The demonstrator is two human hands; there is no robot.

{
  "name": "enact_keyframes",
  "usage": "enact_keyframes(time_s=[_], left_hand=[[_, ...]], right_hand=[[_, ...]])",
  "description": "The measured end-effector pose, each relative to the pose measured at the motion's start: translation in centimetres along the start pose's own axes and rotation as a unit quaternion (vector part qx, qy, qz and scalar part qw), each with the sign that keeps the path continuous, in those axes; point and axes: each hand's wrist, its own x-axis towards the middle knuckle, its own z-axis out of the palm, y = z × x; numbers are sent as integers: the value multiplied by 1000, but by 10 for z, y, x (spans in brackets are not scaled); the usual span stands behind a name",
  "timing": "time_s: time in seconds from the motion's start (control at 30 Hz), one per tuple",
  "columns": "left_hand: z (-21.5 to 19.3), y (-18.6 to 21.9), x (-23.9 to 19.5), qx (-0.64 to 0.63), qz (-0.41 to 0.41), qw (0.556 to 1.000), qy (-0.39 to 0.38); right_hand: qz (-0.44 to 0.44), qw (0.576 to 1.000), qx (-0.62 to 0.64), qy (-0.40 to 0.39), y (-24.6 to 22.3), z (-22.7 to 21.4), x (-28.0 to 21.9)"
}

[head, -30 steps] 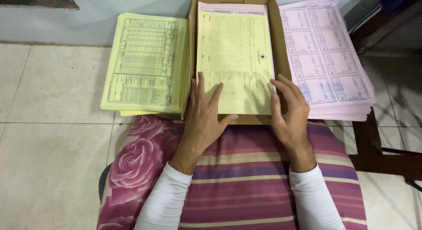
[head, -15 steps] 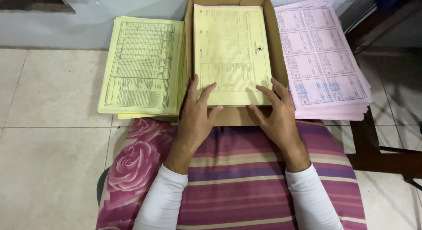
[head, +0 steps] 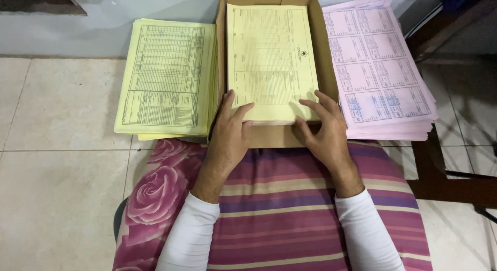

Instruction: Sorting and placing yellow and pink printed forms into a cardboard box

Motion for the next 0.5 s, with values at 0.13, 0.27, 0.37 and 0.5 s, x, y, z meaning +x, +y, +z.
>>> enact_keyframes(time_s=[0.13, 0.27, 0.37, 0.5], left_hand=[[-3, 4, 0, 17, 3, 1000, -7], [-8, 9, -1, 31, 12, 999, -13], [-8, 9, -2, 44, 17, 999, -16], [-7, 7, -2, 59, 17, 998, -18]], right_hand=[[-8, 1000, -7, 13, -22, -11, 2], [-62, 992, -3, 112, -6, -37, 6], [-27, 990, -65, 121, 36, -61, 1], [102, 991, -83, 18, 53, -89, -6]])
